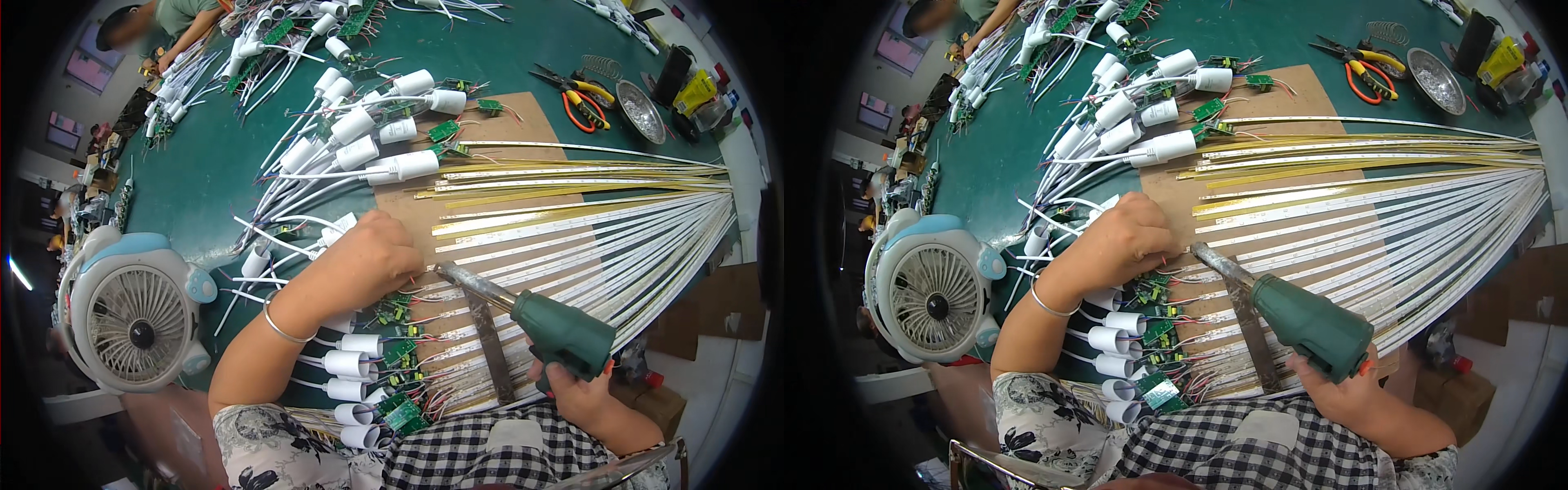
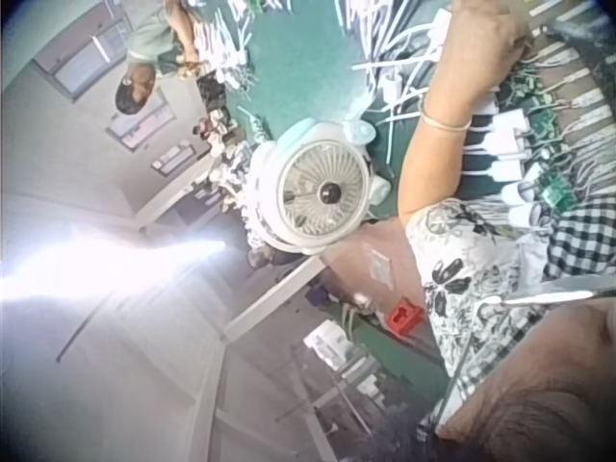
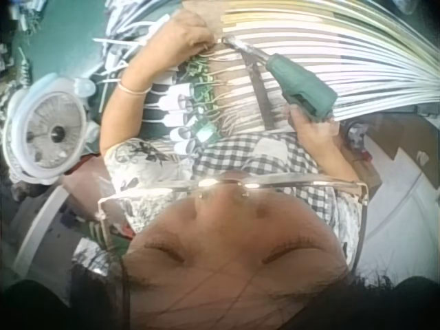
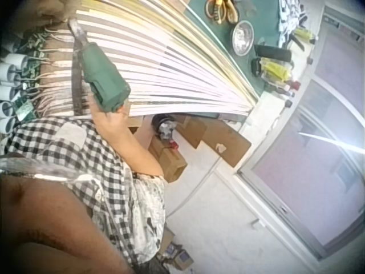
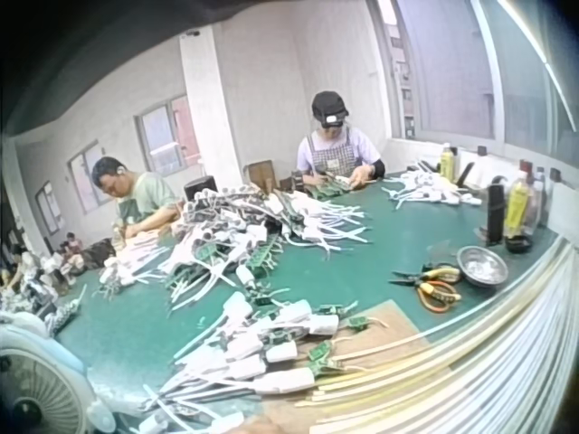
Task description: Assembling electronic light components using a heat tool and ruler at a factory workbench.
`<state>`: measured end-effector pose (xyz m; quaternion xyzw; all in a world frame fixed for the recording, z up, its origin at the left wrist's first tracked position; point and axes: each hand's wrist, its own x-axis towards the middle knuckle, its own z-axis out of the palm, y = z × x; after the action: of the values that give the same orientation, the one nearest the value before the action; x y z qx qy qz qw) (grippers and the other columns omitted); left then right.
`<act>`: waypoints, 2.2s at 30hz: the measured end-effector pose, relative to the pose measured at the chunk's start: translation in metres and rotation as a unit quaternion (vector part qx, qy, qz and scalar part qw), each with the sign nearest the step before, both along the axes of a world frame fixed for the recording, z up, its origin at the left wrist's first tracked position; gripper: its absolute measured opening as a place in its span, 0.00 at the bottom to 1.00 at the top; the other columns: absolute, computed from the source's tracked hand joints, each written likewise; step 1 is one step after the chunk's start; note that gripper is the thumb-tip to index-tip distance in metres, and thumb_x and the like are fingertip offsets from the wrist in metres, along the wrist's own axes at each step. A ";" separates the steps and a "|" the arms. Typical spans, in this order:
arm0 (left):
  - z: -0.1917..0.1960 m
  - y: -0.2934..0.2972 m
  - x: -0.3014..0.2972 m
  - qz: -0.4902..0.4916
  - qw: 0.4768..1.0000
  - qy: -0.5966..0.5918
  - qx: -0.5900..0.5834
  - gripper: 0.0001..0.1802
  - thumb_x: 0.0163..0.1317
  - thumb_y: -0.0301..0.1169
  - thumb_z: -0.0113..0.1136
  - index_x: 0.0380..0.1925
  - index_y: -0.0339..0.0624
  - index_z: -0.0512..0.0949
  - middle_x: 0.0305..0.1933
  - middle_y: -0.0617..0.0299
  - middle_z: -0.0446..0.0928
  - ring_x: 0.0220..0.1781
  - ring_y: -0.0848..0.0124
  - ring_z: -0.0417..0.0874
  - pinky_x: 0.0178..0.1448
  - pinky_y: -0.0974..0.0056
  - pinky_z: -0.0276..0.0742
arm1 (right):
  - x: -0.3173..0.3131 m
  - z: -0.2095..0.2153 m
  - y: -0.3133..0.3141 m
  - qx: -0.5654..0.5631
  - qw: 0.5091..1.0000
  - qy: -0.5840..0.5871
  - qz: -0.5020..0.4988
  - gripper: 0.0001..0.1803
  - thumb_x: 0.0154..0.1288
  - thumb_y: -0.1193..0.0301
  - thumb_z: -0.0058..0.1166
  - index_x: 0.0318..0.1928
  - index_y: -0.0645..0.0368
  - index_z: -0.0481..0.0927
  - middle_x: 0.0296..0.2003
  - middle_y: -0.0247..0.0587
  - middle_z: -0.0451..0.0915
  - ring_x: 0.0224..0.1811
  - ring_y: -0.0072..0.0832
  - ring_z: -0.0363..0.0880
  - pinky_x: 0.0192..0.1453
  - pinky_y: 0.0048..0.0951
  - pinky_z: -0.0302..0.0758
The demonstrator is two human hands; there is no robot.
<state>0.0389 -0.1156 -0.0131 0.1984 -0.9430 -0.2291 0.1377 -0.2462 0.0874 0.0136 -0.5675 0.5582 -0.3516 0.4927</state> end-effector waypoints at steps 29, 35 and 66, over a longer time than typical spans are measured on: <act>-0.001 0.003 -0.003 0.019 1.000 0.001 0.009 0.05 0.48 0.26 0.66 0.25 0.46 0.78 0.28 0.59 0.74 0.40 0.57 0.76 0.51 0.54 0.70 | 0.016 -0.001 -0.009 0.048 0.994 -0.054 -0.084 0.11 0.59 0.78 0.59 0.44 0.66 0.80 0.36 0.44 0.80 0.34 0.35 0.79 0.41 0.33 0.75; -0.002 0.003 0.001 0.019 1.000 -0.017 0.006 0.10 0.44 0.25 0.69 0.29 0.47 0.82 0.31 0.61 0.74 0.41 0.58 0.77 0.51 0.55 0.71 | 0.001 -0.009 -0.007 -0.058 0.997 0.024 0.048 0.17 0.73 0.76 0.47 0.59 0.69 0.69 0.44 0.45 0.79 0.37 0.28 0.81 0.43 0.30 0.79; 0.005 0.003 -0.002 0.021 0.999 -0.029 0.014 0.09 0.45 0.24 0.68 0.29 0.46 0.81 0.31 0.60 0.74 0.41 0.57 0.76 0.52 0.55 0.70 | 0.011 -0.052 -0.098 -0.005 0.872 -0.458 -0.171 0.28 0.76 0.58 0.45 0.69 0.60 0.61 0.57 0.53 0.75 0.58 0.41 0.77 0.69 0.44 0.68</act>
<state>0.0368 -0.1127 -0.0080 0.2269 -0.9388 -0.2335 0.1121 -0.2355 -0.0103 -0.0386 -0.2406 0.3564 -0.6537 0.6227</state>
